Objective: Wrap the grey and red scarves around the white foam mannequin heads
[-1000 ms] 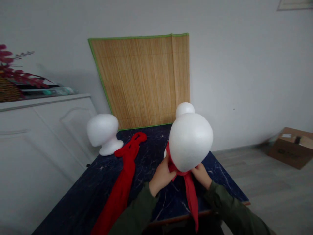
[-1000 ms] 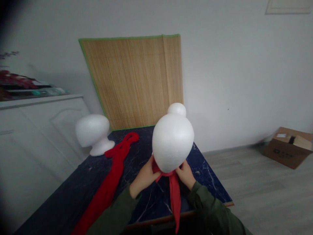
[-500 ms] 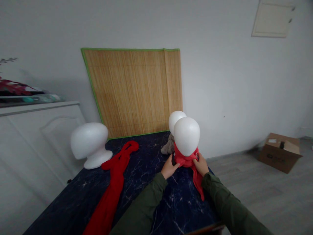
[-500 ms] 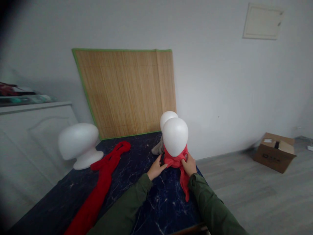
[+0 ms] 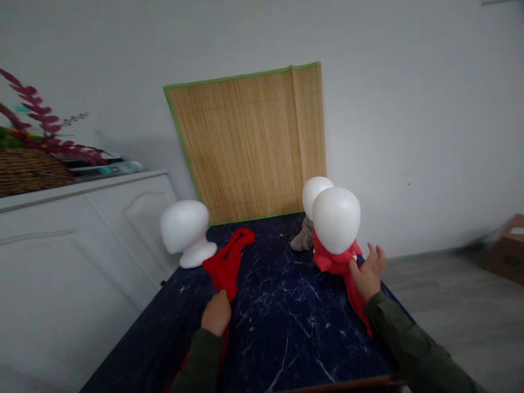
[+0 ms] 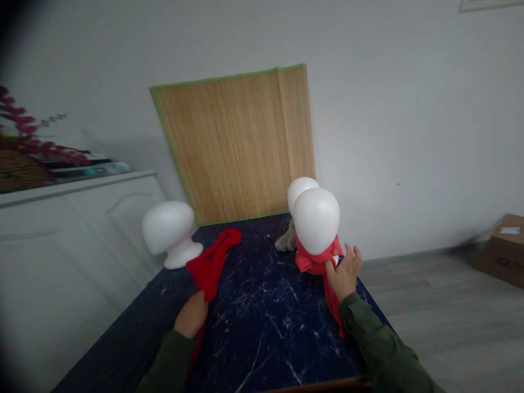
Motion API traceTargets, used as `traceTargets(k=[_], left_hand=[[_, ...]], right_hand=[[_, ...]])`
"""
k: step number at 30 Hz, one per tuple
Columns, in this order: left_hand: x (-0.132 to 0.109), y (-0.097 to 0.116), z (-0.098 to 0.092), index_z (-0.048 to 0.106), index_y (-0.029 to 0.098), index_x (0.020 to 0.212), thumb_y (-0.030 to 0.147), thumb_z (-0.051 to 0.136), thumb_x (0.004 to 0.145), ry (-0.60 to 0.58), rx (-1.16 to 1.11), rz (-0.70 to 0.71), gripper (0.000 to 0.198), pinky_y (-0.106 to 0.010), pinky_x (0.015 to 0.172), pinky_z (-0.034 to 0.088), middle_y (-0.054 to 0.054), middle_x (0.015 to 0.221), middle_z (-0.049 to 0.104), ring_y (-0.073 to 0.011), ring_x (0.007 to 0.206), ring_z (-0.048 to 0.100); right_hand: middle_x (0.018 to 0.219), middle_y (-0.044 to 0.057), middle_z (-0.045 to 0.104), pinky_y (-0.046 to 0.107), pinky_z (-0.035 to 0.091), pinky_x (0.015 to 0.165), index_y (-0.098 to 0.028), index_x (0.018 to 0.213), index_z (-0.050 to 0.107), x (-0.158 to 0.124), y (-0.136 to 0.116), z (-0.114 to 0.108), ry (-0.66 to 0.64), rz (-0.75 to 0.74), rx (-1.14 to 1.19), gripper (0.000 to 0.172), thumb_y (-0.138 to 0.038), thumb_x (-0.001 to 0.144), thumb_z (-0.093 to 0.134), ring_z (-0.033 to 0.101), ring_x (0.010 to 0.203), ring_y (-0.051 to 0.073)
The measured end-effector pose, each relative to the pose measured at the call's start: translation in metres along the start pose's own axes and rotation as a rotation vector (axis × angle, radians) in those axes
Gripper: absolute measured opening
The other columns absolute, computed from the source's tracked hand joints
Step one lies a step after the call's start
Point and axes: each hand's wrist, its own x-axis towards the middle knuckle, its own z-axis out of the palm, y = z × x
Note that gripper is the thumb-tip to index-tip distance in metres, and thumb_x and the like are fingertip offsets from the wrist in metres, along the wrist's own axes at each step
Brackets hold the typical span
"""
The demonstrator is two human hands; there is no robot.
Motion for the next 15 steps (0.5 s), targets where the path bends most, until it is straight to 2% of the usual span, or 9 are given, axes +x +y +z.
traceTargets(k=[2, 3, 4, 6, 7, 8, 10, 13, 15], left_hand=[[-0.01, 0.019, 0.002, 0.059, 0.015, 0.081, 0.021, 0.04, 0.077, -0.093, -0.048, 0.121, 0.021, -0.038, 0.075, 0.046, -0.011, 0.075, 0.063, -0.0264, 0.077, 0.062], [-0.016, 0.033, 0.002, 0.059, 0.015, 0.086, 0.022, 0.038, 0.079, -0.136, -0.073, 0.185, 0.023, -0.035, 0.079, 0.045, -0.011, 0.084, 0.064, -0.024, 0.083, 0.061], [-0.023, 0.048, 0.001, 0.058, 0.015, 0.092, 0.024, 0.037, 0.081, -0.167, -0.108, 0.251, 0.025, -0.031, 0.083, 0.043, -0.01, 0.092, 0.063, -0.0217, 0.089, 0.059], [-0.04, 0.08, -0.004, 0.055, 0.017, 0.101, 0.026, 0.035, 0.084, -0.243, -0.203, 0.388, 0.027, -0.028, 0.087, 0.041, -0.008, 0.102, 0.06, -0.0184, 0.095, 0.056], [-0.049, 0.095, -0.007, 0.055, 0.018, 0.101, 0.026, 0.036, 0.084, -0.297, -0.25, 0.454, 0.027, -0.028, 0.086, 0.04, -0.007, 0.103, 0.06, -0.0179, 0.095, 0.055], [-0.058, 0.108, -0.012, 0.055, 0.018, 0.099, 0.027, 0.038, 0.084, -0.358, -0.285, 0.517, 0.025, -0.029, 0.085, 0.04, -0.007, 0.101, 0.06, -0.0178, 0.094, 0.055], [-0.07, 0.122, -0.021, 0.056, 0.019, 0.097, 0.027, 0.045, 0.08, -0.507, -0.33, 0.638, 0.022, -0.028, 0.083, 0.04, -0.005, 0.097, 0.061, -0.0175, 0.091, 0.055], [-0.061, 0.111, -0.029, 0.058, 0.024, 0.1, 0.03, 0.053, 0.075, -0.674, -0.371, 0.713, 0.026, -0.023, 0.076, 0.042, 0.0, 0.097, 0.062, -0.0145, 0.085, 0.056], [-0.033, 0.082, -0.027, 0.062, 0.024, 0.091, 0.035, 0.05, 0.076, -0.582, -0.383, 0.577, 0.022, -0.021, 0.07, 0.044, 0.002, 0.088, 0.065, -0.0127, 0.077, 0.058]], right_hand=[[0.124, 0.019, 0.038, 0.048, 0.025, 0.097, -0.009, 0.117, 0.042, -0.021, -0.032, 0.001, -0.075, -0.068, 0.206, 0.055, -0.043, 0.074, 0.047, 0.031, 0.12, 0.03], [0.116, 0.016, 0.047, 0.045, 0.032, 0.093, -0.012, 0.109, 0.048, -0.034, -0.05, 0.006, -0.242, -0.021, 0.353, 0.049, -0.047, 0.076, 0.044, 0.041, 0.111, 0.028], [0.107, 0.015, 0.052, 0.042, 0.039, 0.085, -0.013, 0.102, 0.052, -0.048, -0.067, 0.013, -0.484, 0.111, 0.499, 0.048, -0.052, 0.078, 0.04, 0.05, 0.099, 0.025], [0.09, 0.014, 0.058, 0.038, 0.046, 0.066, -0.012, 0.092, 0.055, -0.074, -0.097, 0.032, -1.061, 0.577, 0.723, 0.062, -0.066, 0.078, 0.026, 0.057, 0.074, 0.022], [0.085, 0.013, 0.059, 0.035, 0.046, 0.061, -0.011, 0.089, 0.055, -0.084, -0.108, 0.042, -1.284, 0.758, 0.835, 0.071, -0.071, 0.076, 0.02, 0.058, 0.068, 0.02], [0.081, 0.012, 0.059, 0.033, 0.046, 0.059, -0.011, 0.089, 0.055, -0.09, -0.115, 0.051, -1.413, 0.907, 0.952, 0.075, -0.074, 0.074, 0.018, 0.057, 0.064, 0.018], [0.074, 0.008, 0.06, 0.027, 0.044, 0.058, -0.01, 0.093, 0.055, -0.094, -0.119, 0.062, -1.518, 1.087, 1.142, 0.071, -0.072, 0.076, 0.024, 0.057, 0.06, 0.015], [0.053, -0.003, 0.051, 0.016, 0.033, 0.044, -0.012, 0.098, 0.053, -0.086, -0.107, 0.064, -1.468, 1.227, 1.165, 0.039, -0.047, 0.084, 0.043, 0.046, 0.042, 0.006], [0.044, -0.009, 0.039, 0.014, 0.021, 0.038, -0.014, 0.094, 0.052, -0.081, -0.096, 0.062, -1.393, 1.3, 1.124, 0.022, -0.034, 0.086, 0.045, 0.033, 0.033, 0.003]])
